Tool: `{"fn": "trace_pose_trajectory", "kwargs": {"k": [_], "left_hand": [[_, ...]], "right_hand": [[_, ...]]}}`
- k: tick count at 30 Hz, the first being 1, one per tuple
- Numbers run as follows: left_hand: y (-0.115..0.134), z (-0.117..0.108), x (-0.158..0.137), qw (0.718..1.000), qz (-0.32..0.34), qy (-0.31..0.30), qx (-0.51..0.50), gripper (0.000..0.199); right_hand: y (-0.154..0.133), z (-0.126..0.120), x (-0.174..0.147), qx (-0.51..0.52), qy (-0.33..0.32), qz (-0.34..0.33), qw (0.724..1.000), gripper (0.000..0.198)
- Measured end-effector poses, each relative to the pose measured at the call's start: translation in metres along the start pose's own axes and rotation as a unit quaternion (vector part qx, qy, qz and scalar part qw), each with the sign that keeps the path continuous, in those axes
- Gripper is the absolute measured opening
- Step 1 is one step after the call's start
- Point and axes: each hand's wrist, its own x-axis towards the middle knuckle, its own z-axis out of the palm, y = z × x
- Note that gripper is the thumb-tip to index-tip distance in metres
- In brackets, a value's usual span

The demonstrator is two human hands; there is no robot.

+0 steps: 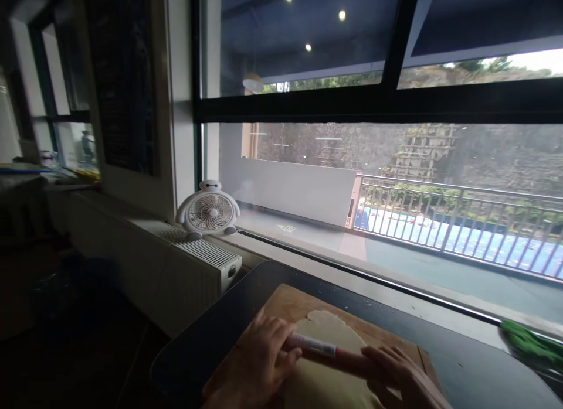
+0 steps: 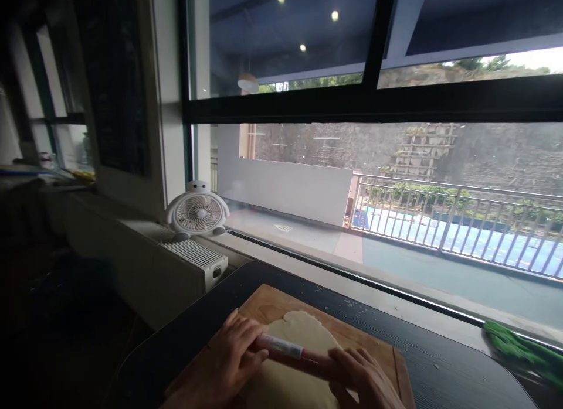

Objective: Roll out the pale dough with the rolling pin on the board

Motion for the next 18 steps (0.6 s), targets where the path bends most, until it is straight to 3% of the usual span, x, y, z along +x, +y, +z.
{"fn": "trace_pose_trajectory", "kwargs": {"k": [3, 4, 6, 11, 14, 18], "left_hand": [[-0.038, -0.013, -0.047, 0.996, -0.008, 0.019, 0.086, 0.031], [-0.049, -0.014, -0.057, 0.993, -0.007, 0.032, 0.116, 0.035], [-0.066, -0.016, -0.07, 0.984, -0.006, 0.058, 0.17, 0.042], [-0.062, -0.02, -0.07, 0.974, -0.059, 0.069, 0.206, 0.044], [-0.045, -0.016, -0.064, 0.976, -0.123, 0.058, 0.172, 0.042], [-0.026, -0.001, -0.065, 0.987, -0.108, 0.047, 0.11, 0.044]], "right_hand": [[-0.033, 0.018, 0.06, 0.059, -0.073, 0.003, 0.996, 0.028], [-0.045, 0.029, 0.079, 0.063, -0.092, 0.015, 0.994, 0.02], [-0.064, 0.058, 0.116, 0.049, -0.105, 0.03, 0.993, 0.024], [-0.073, 0.114, 0.176, -0.062, -0.094, 0.114, 0.987, 0.037], [-0.065, 0.116, 0.166, -0.086, -0.12, 0.097, 0.984, 0.043], [-0.051, 0.101, 0.101, -0.102, -0.102, -0.023, 0.989, 0.042]]}}
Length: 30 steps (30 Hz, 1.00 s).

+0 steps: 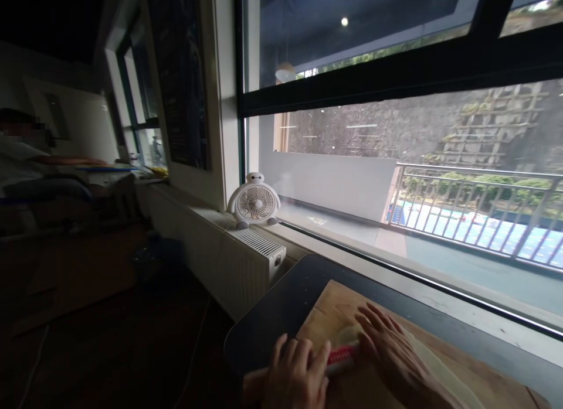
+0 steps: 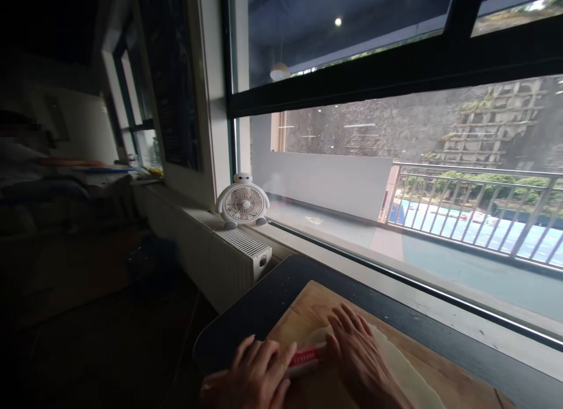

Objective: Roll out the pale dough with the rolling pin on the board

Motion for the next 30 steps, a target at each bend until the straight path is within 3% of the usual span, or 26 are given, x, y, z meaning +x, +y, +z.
{"fn": "trace_pose_trajectory", "kwargs": {"k": [3, 5, 11, 13, 15, 17, 20, 23, 25, 28, 30], "left_hand": [[0.012, 0.002, 0.0, 0.999, 0.006, -0.027, -0.033, 0.043], [0.017, -0.001, 0.005, 0.998, -0.015, -0.037, -0.045, 0.041], [0.015, -0.007, 0.022, 0.997, -0.063, -0.034, -0.015, 0.037], [0.016, -0.007, 0.025, 0.996, -0.081, -0.038, -0.006, 0.035], [0.022, -0.006, 0.025, 0.994, -0.095, -0.054, -0.007, 0.035], [0.033, -0.004, 0.025, 0.993, -0.091, -0.073, -0.018, 0.035], [0.051, -0.001, 0.028, 0.995, -0.049, -0.079, -0.043, 0.034], [0.056, 0.001, 0.037, 0.995, -0.002, -0.065, -0.074, 0.031], [0.049, 0.003, 0.046, 0.995, 0.01, -0.057, -0.076, 0.029], [0.026, 0.006, 0.058, 0.998, 0.003, -0.054, -0.038, 0.03], [0.009, 0.006, 0.061, 0.998, -0.007, -0.057, -0.006, 0.031]], "right_hand": [[0.006, 0.005, -0.033, -0.046, 0.032, -0.025, 0.998, 0.051], [0.003, 0.007, -0.026, -0.055, 0.018, 0.003, 0.998, 0.051], [-0.014, 0.012, 0.079, -0.017, -0.065, 0.09, 0.994, 0.051], [-0.015, 0.013, 0.093, -0.013, -0.069, 0.09, 0.994, 0.051], [-0.011, 0.012, 0.08, -0.008, -0.064, 0.071, 0.995, 0.049], [-0.004, 0.008, 0.042, 0.0, -0.055, 0.041, 0.998, 0.046], [0.004, -0.007, -0.024, -0.015, -0.023, 0.02, 0.999, 0.044], [0.0, -0.021, -0.047, -0.038, -0.02, 0.024, 0.999, 0.039], [-0.003, -0.023, -0.026, -0.038, -0.041, 0.078, 0.995, 0.043], [-0.001, -0.018, 0.035, -0.022, -0.086, 0.176, 0.98, 0.055], [0.003, -0.015, 0.067, 0.002, -0.109, 0.193, 0.975, 0.058]]}}
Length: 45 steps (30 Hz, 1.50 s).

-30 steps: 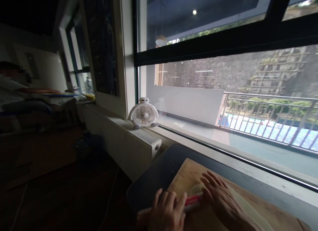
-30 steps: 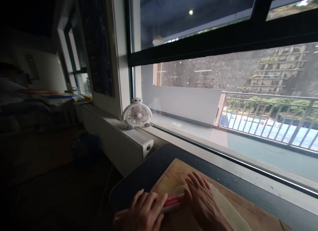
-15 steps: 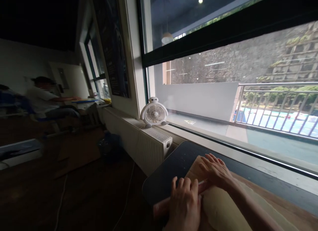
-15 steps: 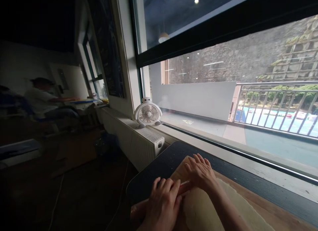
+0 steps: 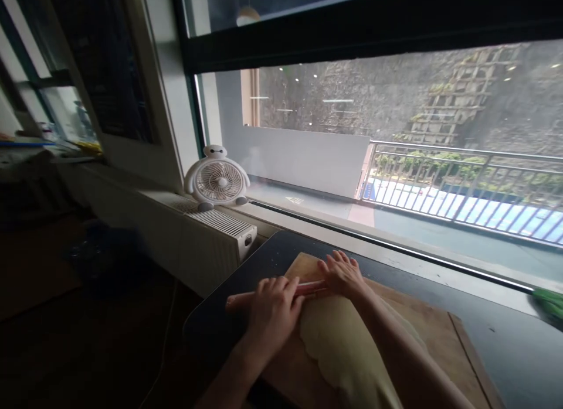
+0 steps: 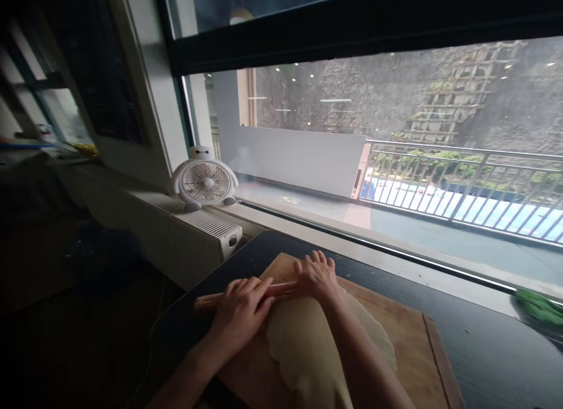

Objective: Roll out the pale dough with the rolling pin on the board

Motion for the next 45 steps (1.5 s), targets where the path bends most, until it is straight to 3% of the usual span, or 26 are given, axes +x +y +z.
{"fn": "trace_pose_trajectory", "kwargs": {"k": [3, 7, 10, 13, 16, 19, 22, 27, 29, 32, 37, 39, 42, 45], "left_hand": [[-0.014, 0.001, -0.001, 1.0, 0.002, -0.005, 0.027, 0.032], [-0.008, 0.01, -0.002, 0.998, 0.053, -0.018, 0.004, 0.036], [0.002, 0.018, 0.004, 0.993, 0.105, -0.033, -0.041, 0.039], [0.007, 0.024, 0.018, 0.991, 0.114, -0.042, -0.053, 0.036], [0.004, 0.028, 0.031, 0.997, 0.072, -0.029, -0.015, 0.037], [-0.002, 0.026, 0.036, 0.999, 0.039, -0.029, 0.023, 0.037], [-0.003, 0.022, 0.027, 0.998, 0.043, -0.031, 0.032, 0.037], [0.013, 0.021, 0.003, 0.996, 0.086, -0.033, -0.008, 0.04], [0.017, 0.022, 0.001, 0.995, 0.094, -0.032, -0.027, 0.04], [0.02, 0.024, 0.01, 0.995, 0.086, -0.042, -0.03, 0.037], [0.018, 0.028, 0.048, 0.998, 0.038, -0.042, 0.012, 0.035], [0.016, 0.028, 0.06, 0.998, 0.016, -0.05, 0.025, 0.034], [0.017, 0.025, 0.06, 0.998, -0.001, -0.057, 0.031, 0.036], [0.023, 0.019, 0.04, 0.998, 0.035, -0.058, 0.004, 0.035]], "right_hand": [[0.004, -0.005, 0.002, 0.004, -0.006, -0.005, 1.0, 0.057], [0.015, -0.007, -0.068, 0.017, 0.026, -0.064, 0.997, 0.054], [0.017, -0.011, -0.108, 0.028, 0.034, -0.064, 0.997, 0.058], [0.023, -0.01, -0.09, 0.019, 0.022, -0.021, 0.999, 0.063], [0.031, -0.005, -0.031, 0.004, 0.018, 0.046, 0.999, 0.063], [0.036, -0.005, 0.01, 0.017, 0.023, 0.054, 0.998, 0.064], [0.038, -0.006, -0.008, 0.022, 0.027, 0.031, 0.999, 0.06], [0.032, -0.013, -0.104, -0.009, 0.041, -0.057, 0.998, 0.06], [0.028, -0.015, -0.118, -0.018, 0.032, -0.055, 0.998, 0.065], [0.028, -0.011, -0.093, -0.018, 0.029, -0.029, 0.999, 0.063], [0.036, 0.001, 0.007, 0.0, 0.036, 0.024, 0.999, 0.053], [0.036, 0.001, 0.025, 0.015, 0.03, 0.037, 0.999, 0.054], [0.033, -0.001, -0.001, 0.018, 0.039, 0.024, 0.999, 0.054], [0.024, 0.001, -0.066, 0.015, 0.082, -0.034, 0.996, 0.056]]}}
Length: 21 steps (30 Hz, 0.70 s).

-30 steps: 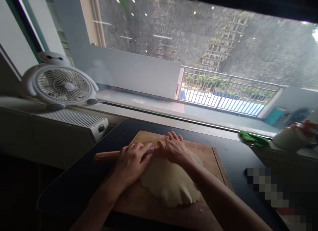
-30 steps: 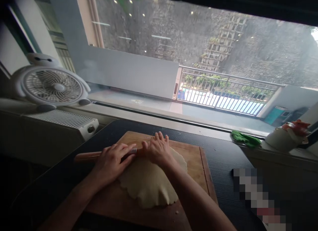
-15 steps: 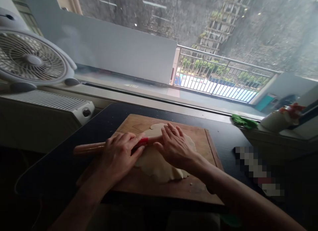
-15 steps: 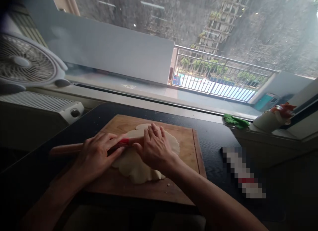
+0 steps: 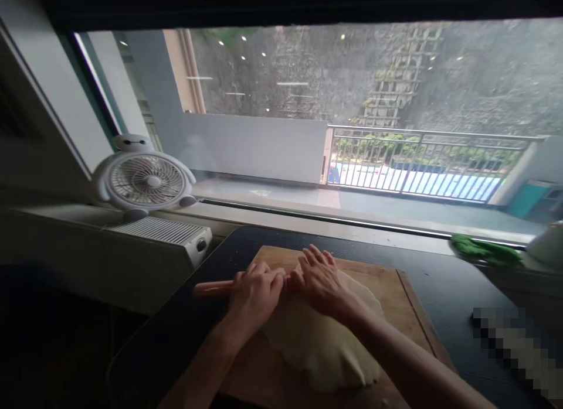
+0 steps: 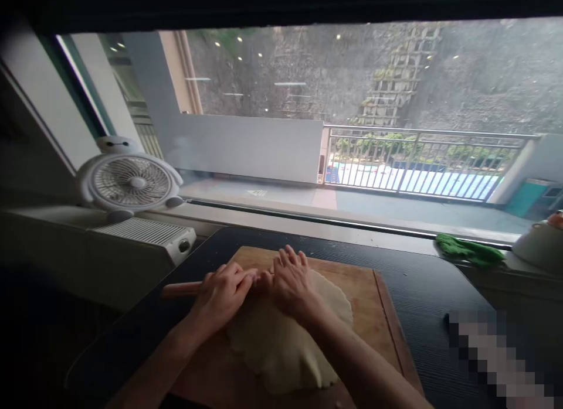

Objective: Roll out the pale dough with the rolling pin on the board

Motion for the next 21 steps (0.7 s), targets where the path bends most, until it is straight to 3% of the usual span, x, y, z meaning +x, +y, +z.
{"fn": "trace_pose_trajectory", "kwargs": {"k": [3, 5, 10, 12, 14, 17, 21], "left_hand": [[0.005, -0.001, -0.014, 0.999, 0.047, -0.008, -0.019, 0.037], [0.005, 0.003, -0.007, 0.999, 0.038, -0.004, -0.002, 0.04], [-0.004, 0.021, 0.064, 0.996, -0.054, -0.02, 0.066, 0.039], [-0.009, 0.025, 0.091, 0.991, -0.098, -0.059, 0.07, 0.039], [-0.013, 0.028, 0.102, 0.986, -0.123, -0.092, 0.063, 0.039], [-0.015, 0.03, 0.087, 0.991, -0.079, -0.094, 0.048, 0.039], [-0.005, 0.026, 0.035, 0.997, 0.007, -0.03, 0.064, 0.04]], "right_hand": [[-0.014, -0.006, -0.046, 0.012, 0.004, -0.046, 0.999, 0.06], [-0.015, -0.005, -0.045, 0.016, -0.004, -0.033, 0.999, 0.058], [0.01, 0.01, 0.042, 0.01, -0.045, 0.112, 0.993, 0.055], [0.019, 0.015, 0.073, 0.011, -0.05, 0.137, 0.989, 0.056], [0.024, 0.016, 0.085, 0.013, -0.046, 0.138, 0.989, 0.055], [0.02, 0.015, 0.065, 0.013, -0.031, 0.107, 0.994, 0.053], [0.005, 0.008, 0.008, 0.016, 0.005, 0.051, 0.999, 0.049]]}}
